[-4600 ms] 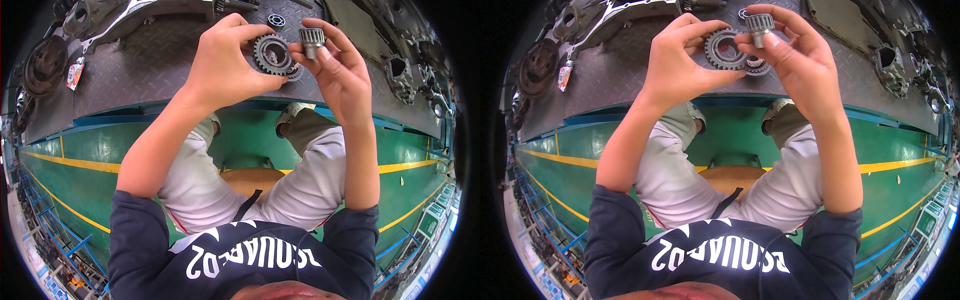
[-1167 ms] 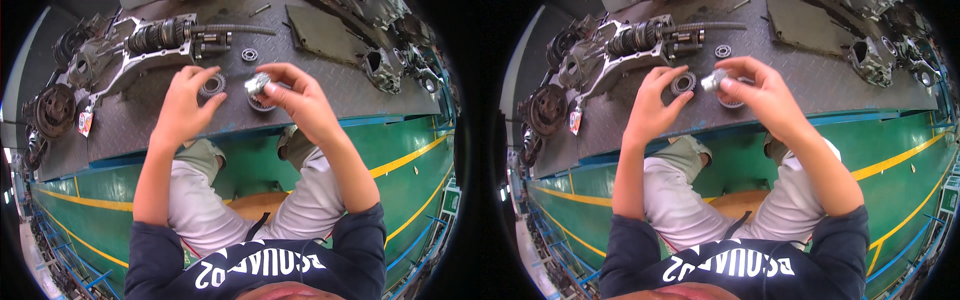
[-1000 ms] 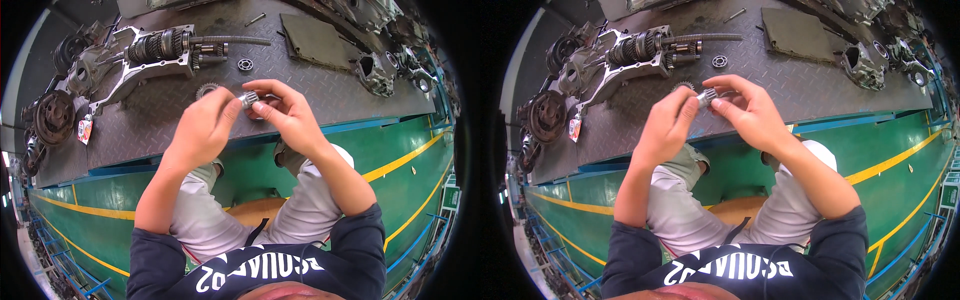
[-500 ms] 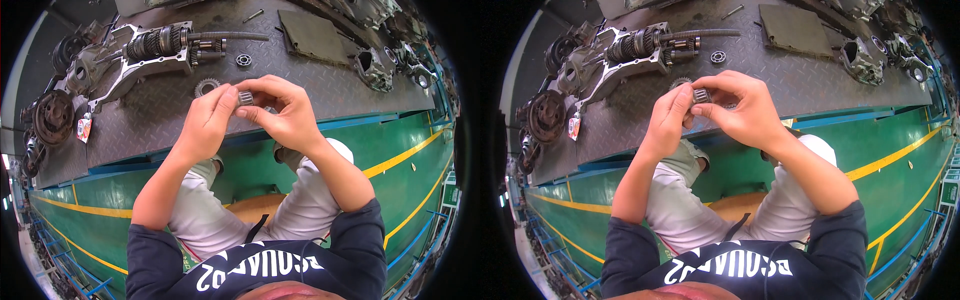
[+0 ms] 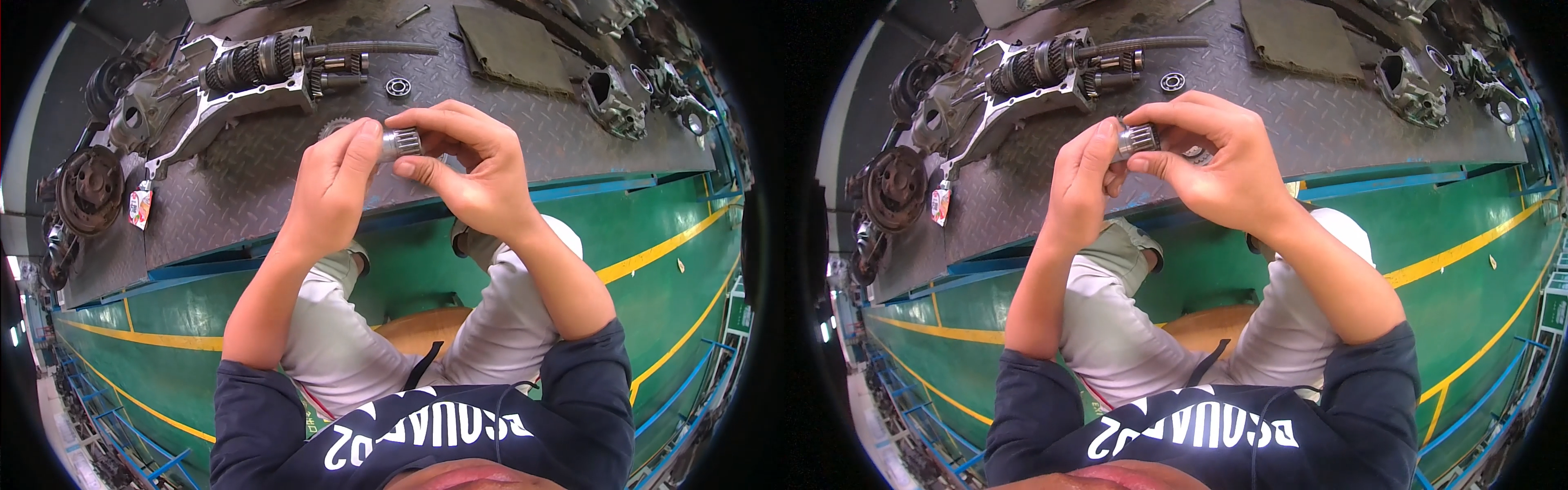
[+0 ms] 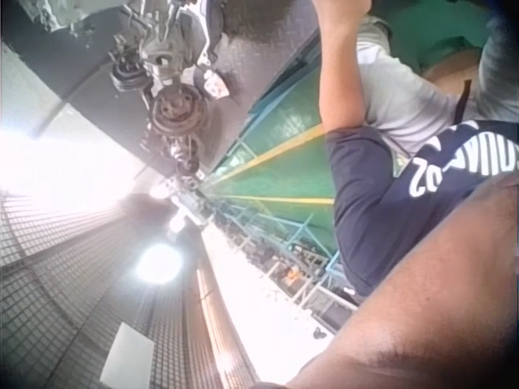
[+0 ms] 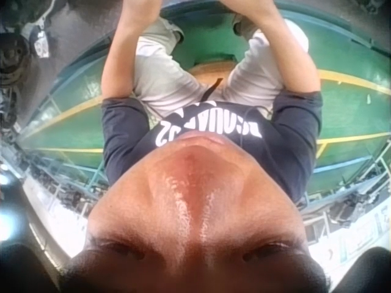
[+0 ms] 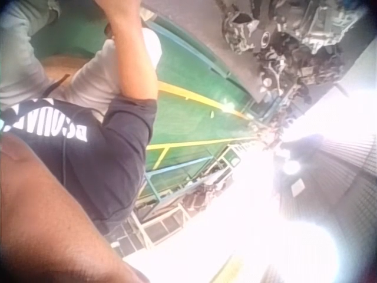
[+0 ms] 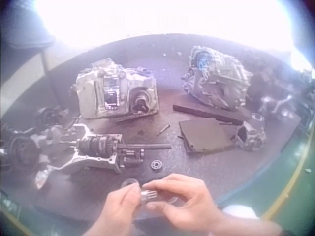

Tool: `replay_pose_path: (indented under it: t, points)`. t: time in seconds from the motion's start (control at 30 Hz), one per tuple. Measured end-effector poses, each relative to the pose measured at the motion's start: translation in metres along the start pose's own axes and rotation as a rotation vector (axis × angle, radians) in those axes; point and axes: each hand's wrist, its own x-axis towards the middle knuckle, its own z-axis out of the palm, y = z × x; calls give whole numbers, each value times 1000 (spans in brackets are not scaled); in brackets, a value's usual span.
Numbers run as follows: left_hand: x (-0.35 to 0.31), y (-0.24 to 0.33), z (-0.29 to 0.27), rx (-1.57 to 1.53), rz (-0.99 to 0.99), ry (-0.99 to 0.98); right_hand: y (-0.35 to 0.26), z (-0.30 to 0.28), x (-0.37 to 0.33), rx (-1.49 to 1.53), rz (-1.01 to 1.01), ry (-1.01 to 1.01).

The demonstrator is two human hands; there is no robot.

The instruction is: The person fits gear components and bearings onto a shaft by hand. They then pick up the shaft and place it into a transmission housing.

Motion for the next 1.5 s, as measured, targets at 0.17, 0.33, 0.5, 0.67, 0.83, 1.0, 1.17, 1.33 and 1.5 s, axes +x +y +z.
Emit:
replay_pose_path:
  t: [0.17, 0.33, 0.5, 0.67, 0.83, 1.0, 1.17, 1.33, 1.5]
  points:
    - [-5, -3, 5, -99, -38, 14, -1, 1, -3, 4, -76, -38]
    - [-9, 5, 3, -10, 76, 24, -7, 0, -1, -22, -146, -2]
    - [-3, 2, 4, 13, 272, 223, -24, -11, 6, -235, -209, 64]
    - [11, -5, -57, -55, 140, 525, 18, -66, 17, -325, -104, 259]
    - [12, -12, -57, 738, 36, 320, 54, -56, 20, -651, -27, -113]
    - [12, -29, -74, 1074, -234, 241, 58, -60, 13, -701, -26, -146]
    - [9, -46, -89, 1183, -288, 194, 46, -49, 18, -576, -297, 245]
    - [6, -53, -92, 1164, -232, 185, 42, -30, 22, -598, -419, 165]
    - [7, -59, -85, 1157, -154, 169, 65, -40, 14, -747, -294, -112]
